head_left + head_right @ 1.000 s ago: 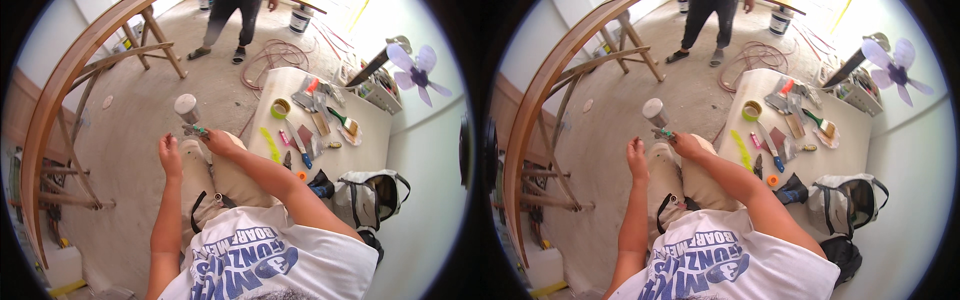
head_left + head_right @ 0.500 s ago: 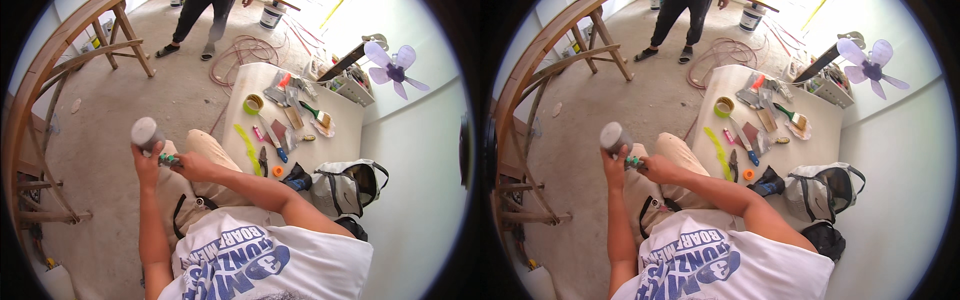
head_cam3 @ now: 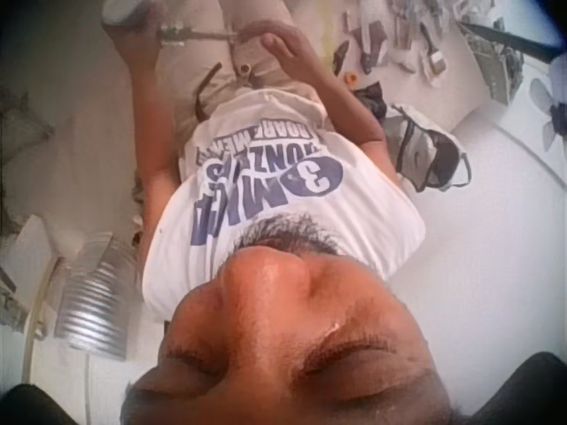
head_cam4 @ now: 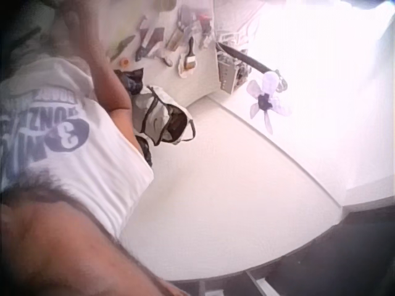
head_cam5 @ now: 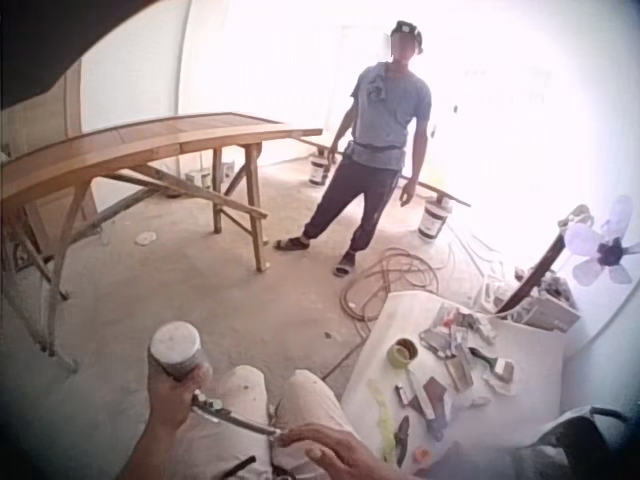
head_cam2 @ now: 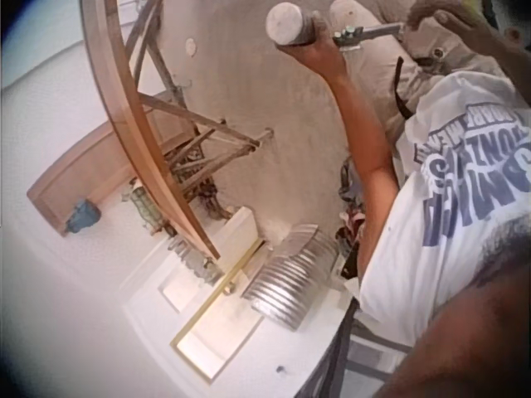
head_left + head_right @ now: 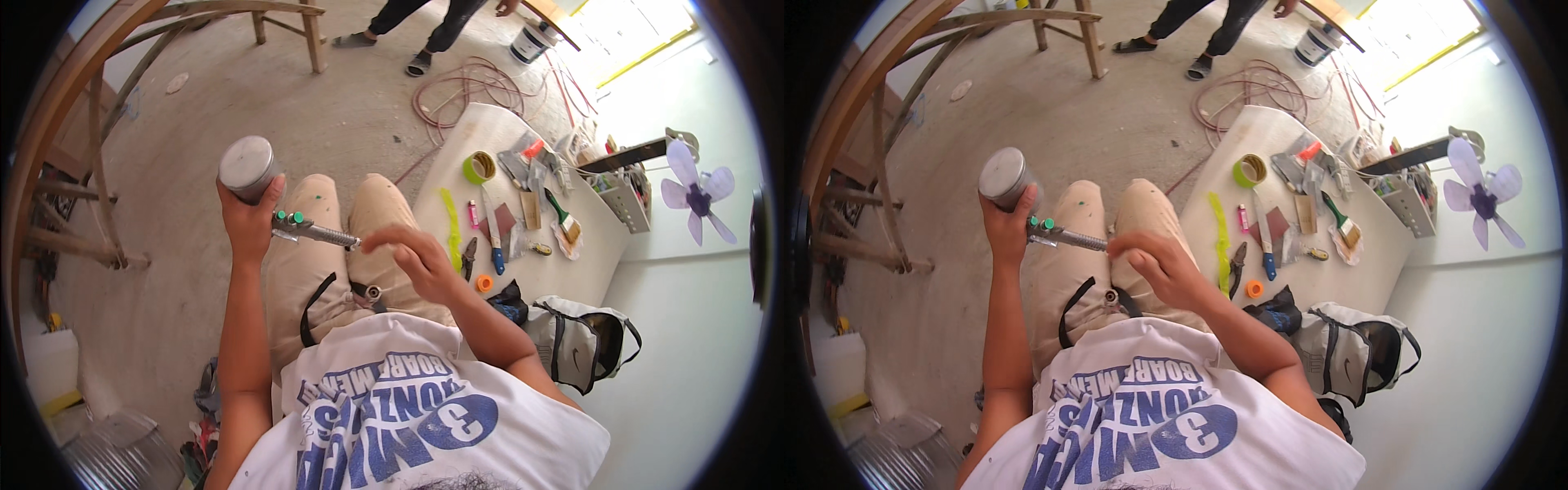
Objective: The person sits on the floor and handles a roll of green tape, tearing off a piece. They then receive a paint sprayer from another person and proceed to wrap the handle with orange tape. Finally, they attach a hose connector to the bottom of the sprayer.
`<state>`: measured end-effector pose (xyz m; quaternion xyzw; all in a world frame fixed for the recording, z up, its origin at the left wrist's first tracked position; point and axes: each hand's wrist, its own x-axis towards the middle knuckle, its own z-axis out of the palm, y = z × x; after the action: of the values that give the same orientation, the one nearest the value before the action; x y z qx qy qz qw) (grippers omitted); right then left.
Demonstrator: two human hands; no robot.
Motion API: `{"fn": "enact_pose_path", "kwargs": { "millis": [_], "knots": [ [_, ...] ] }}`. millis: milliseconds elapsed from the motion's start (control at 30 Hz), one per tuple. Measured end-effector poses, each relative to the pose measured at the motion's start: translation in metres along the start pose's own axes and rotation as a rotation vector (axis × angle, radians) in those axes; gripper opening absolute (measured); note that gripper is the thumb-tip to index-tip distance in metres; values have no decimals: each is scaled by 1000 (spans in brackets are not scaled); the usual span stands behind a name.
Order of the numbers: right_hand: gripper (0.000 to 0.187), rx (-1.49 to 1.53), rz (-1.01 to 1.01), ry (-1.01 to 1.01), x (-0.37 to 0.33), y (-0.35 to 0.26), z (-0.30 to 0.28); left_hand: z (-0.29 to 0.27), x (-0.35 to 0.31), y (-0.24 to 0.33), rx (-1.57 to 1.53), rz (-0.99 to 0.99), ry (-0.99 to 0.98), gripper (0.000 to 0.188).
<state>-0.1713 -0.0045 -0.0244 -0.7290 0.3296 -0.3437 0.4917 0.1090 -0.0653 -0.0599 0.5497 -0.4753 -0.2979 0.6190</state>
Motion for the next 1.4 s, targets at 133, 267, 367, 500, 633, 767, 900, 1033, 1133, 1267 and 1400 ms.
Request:
{"fn": "enact_pose_path", "kwargs": {
  "millis": [133, 267, 367, 500, 633, 767, 900, 1033, 1133, 1267, 1400],
  "knots": [
    [39, 393, -29, 50, -40, 0, 51, -19, 1, 10, -7, -27, 36, 77],
    [40, 599, 36, 112, -46, 8, 68, -29, 1, 21, 22, -34, 46, 81],
    [39, 714, 185, 126, -32, 8, 62, -40, 3, 27, -15, -76, 53, 83],
    [32, 487, 160, 167, -16, -5, 54, -55, 6, 48, -123, -103, 31, 78],
    [27, 480, 190, 196, -10, -8, 57, -69, 11, 60, -107, -55, 41, 73],
    [25, 237, 143, -47, -5, -19, 53, -80, 7, 60, -91, -57, 65, 70],
    [25, 136, -62, -338, -15, -15, 63, -85, 2, 53, -59, -63, 79, 69],
    [26, 58, -66, -437, -23, -10, 67, -70, -5, 33, -77, -119, 116, 68],
    [27, -66, -199, -284, -24, -9, 59, -63, -11, 10, -62, -153, 109, 72],
    [29, 32, 1, -195, -30, -18, 41, -42, -16, 1, -55, -184, 48, 67],
    [27, -17, 92, 14, -41, 3, 22, -12, -20, -9, -33, -161, 19, 68]
  ]
}}
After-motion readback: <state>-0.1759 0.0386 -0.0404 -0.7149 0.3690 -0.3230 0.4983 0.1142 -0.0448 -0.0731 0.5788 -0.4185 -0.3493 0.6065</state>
